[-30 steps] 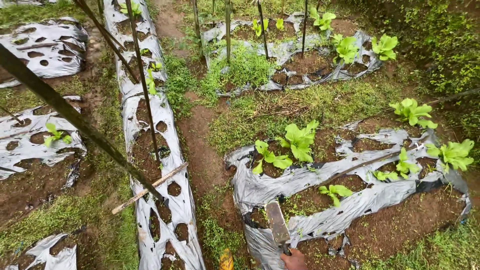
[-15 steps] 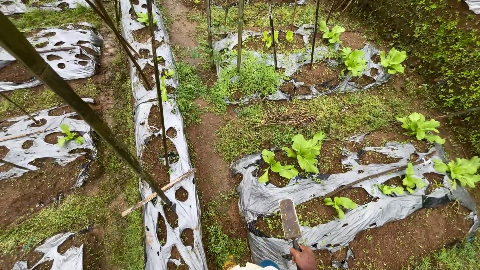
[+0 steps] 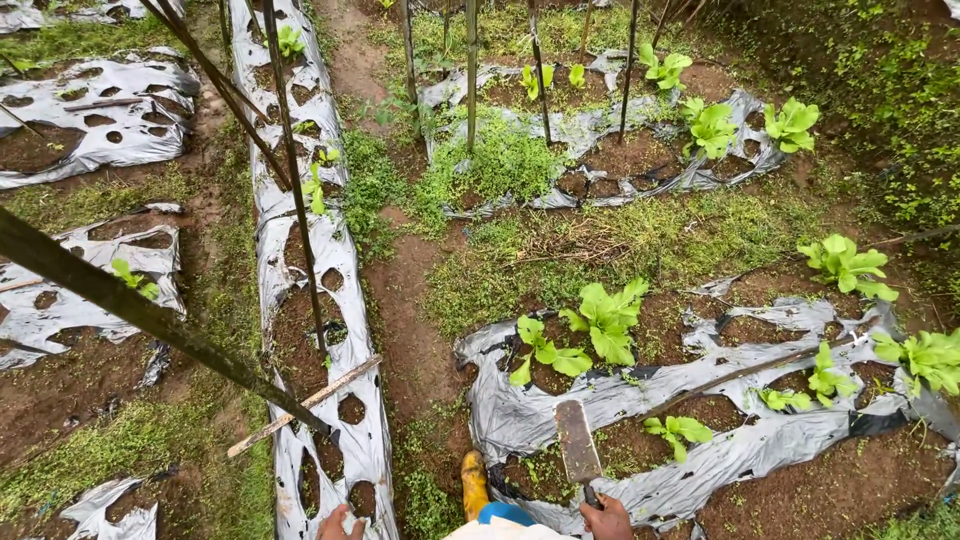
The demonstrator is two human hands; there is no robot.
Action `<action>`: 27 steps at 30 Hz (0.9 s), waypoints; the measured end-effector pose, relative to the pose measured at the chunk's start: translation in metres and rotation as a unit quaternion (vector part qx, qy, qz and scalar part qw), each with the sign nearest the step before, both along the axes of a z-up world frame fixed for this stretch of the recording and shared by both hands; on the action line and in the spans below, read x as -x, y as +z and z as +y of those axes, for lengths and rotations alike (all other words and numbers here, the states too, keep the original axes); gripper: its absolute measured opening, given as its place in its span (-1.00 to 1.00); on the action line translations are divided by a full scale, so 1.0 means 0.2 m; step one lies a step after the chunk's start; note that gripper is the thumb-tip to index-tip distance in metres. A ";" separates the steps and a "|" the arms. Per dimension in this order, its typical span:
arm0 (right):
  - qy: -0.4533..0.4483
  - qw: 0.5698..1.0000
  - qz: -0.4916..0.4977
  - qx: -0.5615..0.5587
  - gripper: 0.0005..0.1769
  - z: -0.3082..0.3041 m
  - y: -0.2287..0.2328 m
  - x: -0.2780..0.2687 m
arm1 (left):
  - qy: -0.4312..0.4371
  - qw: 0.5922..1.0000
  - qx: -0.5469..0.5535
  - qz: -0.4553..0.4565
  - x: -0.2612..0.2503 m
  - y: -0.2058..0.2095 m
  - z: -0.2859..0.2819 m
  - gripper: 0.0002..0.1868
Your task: The person uses a hand hoe to scrape and remove weeds from the soil between rows of plants covered with plastic mulch. They also pull weeds by hand and gather them into piles.
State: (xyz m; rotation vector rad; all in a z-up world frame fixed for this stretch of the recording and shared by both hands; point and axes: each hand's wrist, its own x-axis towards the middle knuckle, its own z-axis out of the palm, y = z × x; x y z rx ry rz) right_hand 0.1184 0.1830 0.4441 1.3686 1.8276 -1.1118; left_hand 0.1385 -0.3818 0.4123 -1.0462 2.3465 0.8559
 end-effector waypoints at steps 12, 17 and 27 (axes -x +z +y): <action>0.177 0.964 0.177 -0.088 -0.73 0.04 0.31 0.68 | -0.099 0.994 0.051 -0.017 0.67 0.55 0.23 -0.44; 0.113 0.971 0.198 -0.075 -0.75 -0.13 0.36 0.84 | -0.065 0.992 -0.031 -0.105 0.84 0.69 0.21 -0.20; 0.155 0.975 0.125 -0.103 -0.63 -0.25 0.03 1.10 | 0.303 0.948 -0.093 0.018 1.23 0.10 0.08 -0.51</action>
